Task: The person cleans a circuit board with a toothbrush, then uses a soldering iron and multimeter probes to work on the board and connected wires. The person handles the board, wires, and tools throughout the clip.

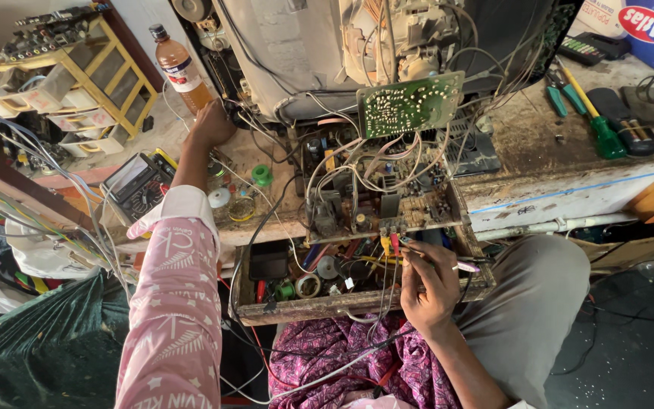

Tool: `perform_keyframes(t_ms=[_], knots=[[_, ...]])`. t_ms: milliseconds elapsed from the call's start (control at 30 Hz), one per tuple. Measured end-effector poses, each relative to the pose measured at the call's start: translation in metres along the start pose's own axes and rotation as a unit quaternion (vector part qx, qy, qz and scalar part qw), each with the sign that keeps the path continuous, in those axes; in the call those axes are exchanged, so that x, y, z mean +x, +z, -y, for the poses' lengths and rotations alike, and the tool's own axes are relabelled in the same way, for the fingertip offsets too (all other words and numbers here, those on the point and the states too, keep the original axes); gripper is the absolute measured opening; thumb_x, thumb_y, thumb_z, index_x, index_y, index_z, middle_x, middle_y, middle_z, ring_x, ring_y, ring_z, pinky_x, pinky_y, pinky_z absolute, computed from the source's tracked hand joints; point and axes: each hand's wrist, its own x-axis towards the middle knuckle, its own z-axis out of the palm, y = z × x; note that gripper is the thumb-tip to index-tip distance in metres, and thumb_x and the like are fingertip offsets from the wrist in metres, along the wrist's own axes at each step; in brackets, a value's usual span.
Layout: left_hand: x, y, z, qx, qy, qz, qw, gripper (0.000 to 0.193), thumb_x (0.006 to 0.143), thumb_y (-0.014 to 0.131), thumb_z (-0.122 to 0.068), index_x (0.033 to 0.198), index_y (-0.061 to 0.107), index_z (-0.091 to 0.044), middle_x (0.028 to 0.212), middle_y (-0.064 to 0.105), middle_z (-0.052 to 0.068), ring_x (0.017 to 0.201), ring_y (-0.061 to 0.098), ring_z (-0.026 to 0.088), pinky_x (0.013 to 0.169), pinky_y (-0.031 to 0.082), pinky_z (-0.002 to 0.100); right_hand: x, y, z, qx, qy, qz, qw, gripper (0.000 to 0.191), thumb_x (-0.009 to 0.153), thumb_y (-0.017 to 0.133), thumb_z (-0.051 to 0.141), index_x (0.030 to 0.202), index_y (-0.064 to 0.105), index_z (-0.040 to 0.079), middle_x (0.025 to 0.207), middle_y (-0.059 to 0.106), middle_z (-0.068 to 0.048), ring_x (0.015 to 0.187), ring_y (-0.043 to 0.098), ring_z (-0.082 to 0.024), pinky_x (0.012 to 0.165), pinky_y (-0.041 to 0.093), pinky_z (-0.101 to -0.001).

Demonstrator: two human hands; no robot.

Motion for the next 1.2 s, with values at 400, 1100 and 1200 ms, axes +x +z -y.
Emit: perform_keyframes(t_ms=[400,1100,1200], knots=[[0.002,0.002,0.005,-0.02,0.006,-0.007,1.0,0.034,0.089,0.07,-0.022,0.112,0.066,0.002,0.112,0.068,0.033,0.111,0.062,0.051,0.094,0.05,0.054,-0.002,0.0,-0.003,-0.005,-0.001,0.003,1.0,0.018,0.09,0.073,-0.005,0.107,0.072,-0.001,0.116,0.067,-0.012,0.106,0.064,-0.027,0.086,0.056,-0.0359],[0.011,0.013,0.024,0.008,-0.022,0.006,1.0,0.036,0.085,0.069,-0.015,0.108,0.061,0.012,0.114,0.065,0.036,0.112,0.062,0.052,0.095,0.051,0.053,-0.006,0.002,-0.006,-0.002,0.003,0.007,1.0,0.018,0.091,0.072,-0.002,0.109,0.073,0.001,0.116,0.067,-0.012,0.107,0.063,-0.026,0.086,0.057,-0.0337],[0.011,0.014,0.024,0.009,-0.018,0.0,1.0,0.036,0.086,0.069,-0.015,0.108,0.061,0.012,0.114,0.064,0.037,0.112,0.061,0.053,0.096,0.051,0.054,-0.007,0.002,-0.008,-0.004,0.001,0.005,1.0,0.019,0.091,0.072,-0.002,0.11,0.073,0.001,0.116,0.067,-0.011,0.108,0.063,-0.026,0.087,0.057,-0.0345]])
